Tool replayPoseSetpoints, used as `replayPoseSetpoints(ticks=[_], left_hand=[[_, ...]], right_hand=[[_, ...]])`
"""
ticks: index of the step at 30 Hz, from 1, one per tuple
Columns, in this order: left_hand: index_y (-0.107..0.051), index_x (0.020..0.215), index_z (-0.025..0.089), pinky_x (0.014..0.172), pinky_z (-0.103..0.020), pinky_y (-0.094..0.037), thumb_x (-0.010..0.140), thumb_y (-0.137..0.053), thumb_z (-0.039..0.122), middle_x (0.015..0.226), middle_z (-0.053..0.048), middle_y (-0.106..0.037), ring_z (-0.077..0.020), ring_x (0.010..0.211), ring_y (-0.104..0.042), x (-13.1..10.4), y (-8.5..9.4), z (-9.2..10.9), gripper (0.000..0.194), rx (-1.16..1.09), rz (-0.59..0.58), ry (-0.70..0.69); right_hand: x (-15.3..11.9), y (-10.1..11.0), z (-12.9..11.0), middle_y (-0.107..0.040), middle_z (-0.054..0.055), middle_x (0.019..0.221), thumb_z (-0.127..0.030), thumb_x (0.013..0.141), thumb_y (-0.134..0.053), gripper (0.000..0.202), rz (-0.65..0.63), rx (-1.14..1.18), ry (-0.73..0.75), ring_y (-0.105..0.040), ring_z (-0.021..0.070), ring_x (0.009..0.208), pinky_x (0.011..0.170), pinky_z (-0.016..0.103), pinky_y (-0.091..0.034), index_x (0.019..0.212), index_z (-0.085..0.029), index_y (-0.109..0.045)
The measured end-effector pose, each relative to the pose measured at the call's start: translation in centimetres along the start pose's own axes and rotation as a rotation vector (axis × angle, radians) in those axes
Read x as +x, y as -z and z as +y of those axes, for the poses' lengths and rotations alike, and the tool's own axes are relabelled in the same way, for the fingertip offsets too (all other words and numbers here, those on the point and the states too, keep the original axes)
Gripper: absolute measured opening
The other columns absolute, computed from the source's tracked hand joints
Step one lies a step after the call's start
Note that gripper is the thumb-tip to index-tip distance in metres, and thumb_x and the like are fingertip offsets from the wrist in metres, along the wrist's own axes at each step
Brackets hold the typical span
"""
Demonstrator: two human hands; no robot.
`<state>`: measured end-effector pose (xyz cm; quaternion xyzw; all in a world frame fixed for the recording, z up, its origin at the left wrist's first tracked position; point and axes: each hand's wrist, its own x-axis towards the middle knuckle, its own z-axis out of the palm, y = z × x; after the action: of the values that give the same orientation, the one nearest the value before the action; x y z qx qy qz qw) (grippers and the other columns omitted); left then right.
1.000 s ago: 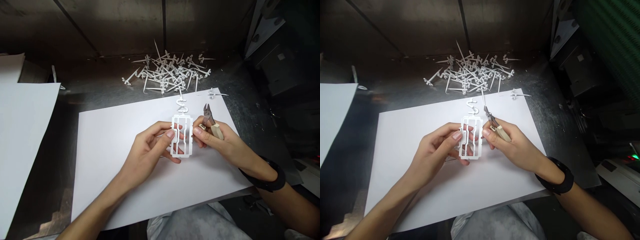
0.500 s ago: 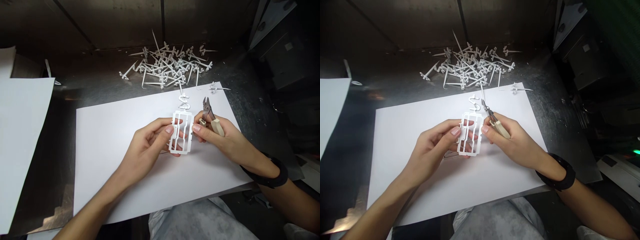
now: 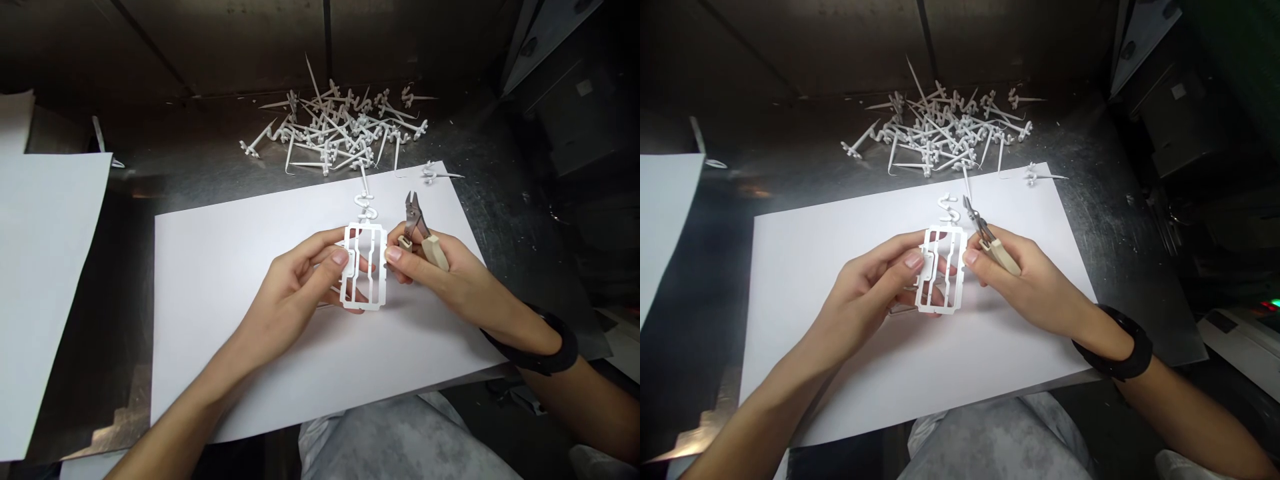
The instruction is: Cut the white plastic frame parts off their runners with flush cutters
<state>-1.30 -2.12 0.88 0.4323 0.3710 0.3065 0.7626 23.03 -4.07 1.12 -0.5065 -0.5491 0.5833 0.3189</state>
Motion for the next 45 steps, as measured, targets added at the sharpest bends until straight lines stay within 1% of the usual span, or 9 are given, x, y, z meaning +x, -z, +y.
replayPoseSetpoints(ticks=[3, 7, 12, 16, 23, 29, 35, 40, 45], left_hand=[[-0.065, 0.144, 0.022, 0.077, -0.028, -0.07, 0.106, -0.073, 0.024, 0.122, -0.009, -0.077, -0.0235, 0.095, -0.079, 0.1, 0.0, 0.0, 0.038, -0.039, -0.011, 0.006], [-0.062, 0.138, 0.021, 0.072, -0.027, -0.069, 0.1, -0.079, 0.015, 0.115, -0.006, -0.077, -0.0215, 0.087, -0.079, 0.2, -0.2, 0.1, 0.042, -0.066, 0.057, -0.066], [-0.057, 0.133, 0.023, 0.072, -0.025, -0.066, 0.103, -0.076, 0.02, 0.118, -0.005, -0.075, -0.0198, 0.089, -0.078, 0.1, -0.5, -0.1, 0.035, -0.033, 0.099, -0.119], [-0.055, 0.129, 0.024, 0.074, -0.025, -0.063, 0.107, -0.071, 0.024, 0.122, -0.005, -0.074, -0.0169, 0.09, -0.075, 0.1, -0.4, -0.3, 0.027, 0.006, 0.107, -0.127], [-0.056, 0.12, 0.029, 0.064, -0.021, -0.05, 0.104, -0.054, 0.021, 0.092, 0.003, -0.075, -0.0124, 0.067, -0.061, 0.0, 0.6, -0.3, 0.018, 0.017, 0.141, -0.049], [-0.056, 0.135, 0.031, 0.071, -0.023, -0.052, 0.107, -0.053, 0.027, 0.095, 0.0, -0.074, -0.0176, 0.085, -0.069, -0.3, 0.8, -0.1, 0.028, 0.066, -0.011, -0.043], [-0.056, 0.127, 0.028, 0.068, -0.02, -0.061, 0.107, -0.073, 0.034, 0.092, 0.003, -0.073, -0.0136, 0.075, -0.072, -0.3, 0.0, 0.0, 0.028, 0.287, 0.188, -0.231], [-0.061, 0.122, 0.025, 0.063, -0.017, -0.059, 0.107, -0.074, 0.032, 0.098, 0.002, -0.076, -0.0102, 0.07, -0.069, -0.3, 0.0, 0.0, 0.02, 0.417, 0.206, -0.273], [-0.064, 0.12, 0.023, 0.062, -0.018, -0.059, 0.107, -0.074, 0.029, 0.094, 0.002, -0.078, -0.0127, 0.076, -0.076, -0.3, 0.0, 0.0, 0.018, 0.41, 0.22, -0.296]], right_hand=[[0.0, 0.0, -0.1, -0.055, -0.002, 0.085, -0.036, 0.117, -0.061, 0.021, -0.001, 0.004, 0.003, -0.051, 0.0163, 0.08, 0.075, 0.028, -0.042, 0.102, -0.022, -0.065], [-0.2, -0.3, -0.3, -0.055, -0.002, 0.089, -0.041, 0.117, -0.064, 0.021, -0.028, 0.077, -0.009, -0.05, 0.0154, 0.082, 0.076, 0.026, -0.042, 0.108, -0.022, -0.065], [-0.6, -1.1, -0.3, -0.055, -0.002, 0.095, -0.038, 0.108, -0.08, 0.023, -0.112, 0.138, -0.067, -0.052, 0.0163, 0.087, 0.076, 0.025, -0.043, 0.105, -0.022, -0.064], [-0.6, -1.3, -0.2, -0.057, -0.002, 0.093, -0.044, 0.114, -0.07, 0.021, -0.09, 0.155, -0.032, -0.052, 0.0153, 0.083, 0.075, 0.025, -0.043, 0.111, -0.023, -0.067], [-0.4, -0.8, -0.4, -0.061, -0.001, 0.09, -0.042, 0.115, -0.064, 0.022, 0.011, -0.076, -0.05, -0.053, 0.0169, 0.081, 0.072, 0.028, -0.041, 0.107, -0.023, -0.07], [-0.5, -1.2, -0.6, -0.063, 0.002, 0.088, -0.033, 0.11, -0.065, 0.019, -0.058, -0.225, -0.005, -0.055, 0.0206, 0.082, 0.068, 0.031, -0.04, 0.096, -0.02, -0.065], [-0.4, -0.2, -0.3, -0.049, -0.006, 0.076, -0.023, 0.107, -0.067, 0.019, 0.025, -0.407, 0.087, -0.043, 0.0137, 0.069, 0.062, 0.028, -0.034, 0.09, -0.022, -0.058], [-0.5, -0.2, -0.2, -0.052, -0.009, 0.075, -0.016, 0.101, -0.066, 0.011, 0.025, -0.482, 0.058, -0.044, 0.0124, 0.067, 0.062, 0.028, -0.035, 0.094, -0.023, -0.062], [-0.5, -0.4, -0.1, -0.052, -0.009, 0.072, -0.019, 0.101, -0.065, 0.009, 0.032, -0.497, 0.023, -0.044, 0.0131, 0.065, 0.06, 0.029, -0.034, 0.093, -0.023, -0.064]])
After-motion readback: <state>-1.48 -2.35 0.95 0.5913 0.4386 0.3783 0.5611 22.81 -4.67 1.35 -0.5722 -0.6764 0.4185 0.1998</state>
